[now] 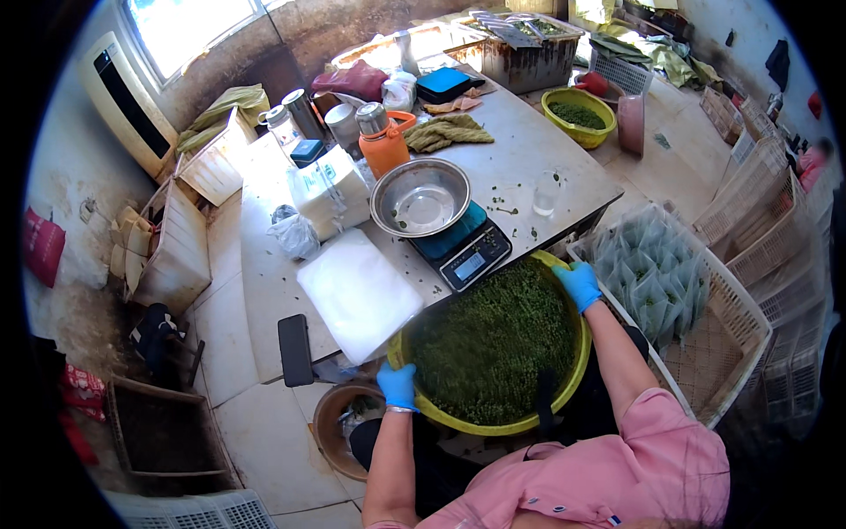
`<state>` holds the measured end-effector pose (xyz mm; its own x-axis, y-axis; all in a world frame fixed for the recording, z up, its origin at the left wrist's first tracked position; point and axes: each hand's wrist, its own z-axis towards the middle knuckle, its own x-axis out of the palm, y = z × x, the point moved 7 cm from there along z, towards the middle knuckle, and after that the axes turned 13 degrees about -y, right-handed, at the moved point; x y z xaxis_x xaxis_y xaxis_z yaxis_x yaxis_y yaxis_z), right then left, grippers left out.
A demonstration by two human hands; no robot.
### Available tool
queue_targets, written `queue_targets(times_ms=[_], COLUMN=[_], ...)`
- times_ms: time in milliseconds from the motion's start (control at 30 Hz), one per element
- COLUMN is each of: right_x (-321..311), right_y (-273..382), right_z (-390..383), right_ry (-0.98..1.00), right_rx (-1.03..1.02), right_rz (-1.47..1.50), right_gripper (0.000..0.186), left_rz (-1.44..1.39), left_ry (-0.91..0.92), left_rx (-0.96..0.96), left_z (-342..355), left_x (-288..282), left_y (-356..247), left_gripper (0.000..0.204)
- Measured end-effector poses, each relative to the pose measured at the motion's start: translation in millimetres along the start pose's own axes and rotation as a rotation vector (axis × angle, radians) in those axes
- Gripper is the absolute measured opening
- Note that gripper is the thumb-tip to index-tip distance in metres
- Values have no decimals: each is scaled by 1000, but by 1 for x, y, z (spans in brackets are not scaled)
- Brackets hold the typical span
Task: The person scoops green leafy material from a large tub into a yellow basin, then transfers it into small plastic bags placed on a digital scale. The person sits on the floor and repeatedly fills, weighs, and sets aside the bags.
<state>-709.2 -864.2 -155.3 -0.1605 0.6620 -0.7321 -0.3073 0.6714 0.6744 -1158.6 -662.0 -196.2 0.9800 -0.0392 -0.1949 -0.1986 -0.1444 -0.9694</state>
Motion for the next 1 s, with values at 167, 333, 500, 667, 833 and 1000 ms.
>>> queue_targets(times_ms=[167,333,500,667,833,1000], right_x=[12,2,-14,-43,-26,13], right_y=[1,24,4,101,191,236], right_z=[15,-9,-15,-67,-73,-46], right_ry=[-17,48,16,-176,-122,147], right_rx=[6,-122,-244,-542,-557,-362], right_rz=[-183,-204,-306,-376,-100,-197], right_gripper=[48,48,44,42,51,55], left_rz=[132,296,484,590,644,576], left_ry=[20,-1,29,-31,-98,-123], left_rx=[37,98,83,75,67,121], left_z=[0,4,4,-3,-13,-14], left_x=[5,-1,14,4,2,0], left_y=[-6,3,-4,-18,-31,-32], left_gripper=[26,34,38,42,44,44])
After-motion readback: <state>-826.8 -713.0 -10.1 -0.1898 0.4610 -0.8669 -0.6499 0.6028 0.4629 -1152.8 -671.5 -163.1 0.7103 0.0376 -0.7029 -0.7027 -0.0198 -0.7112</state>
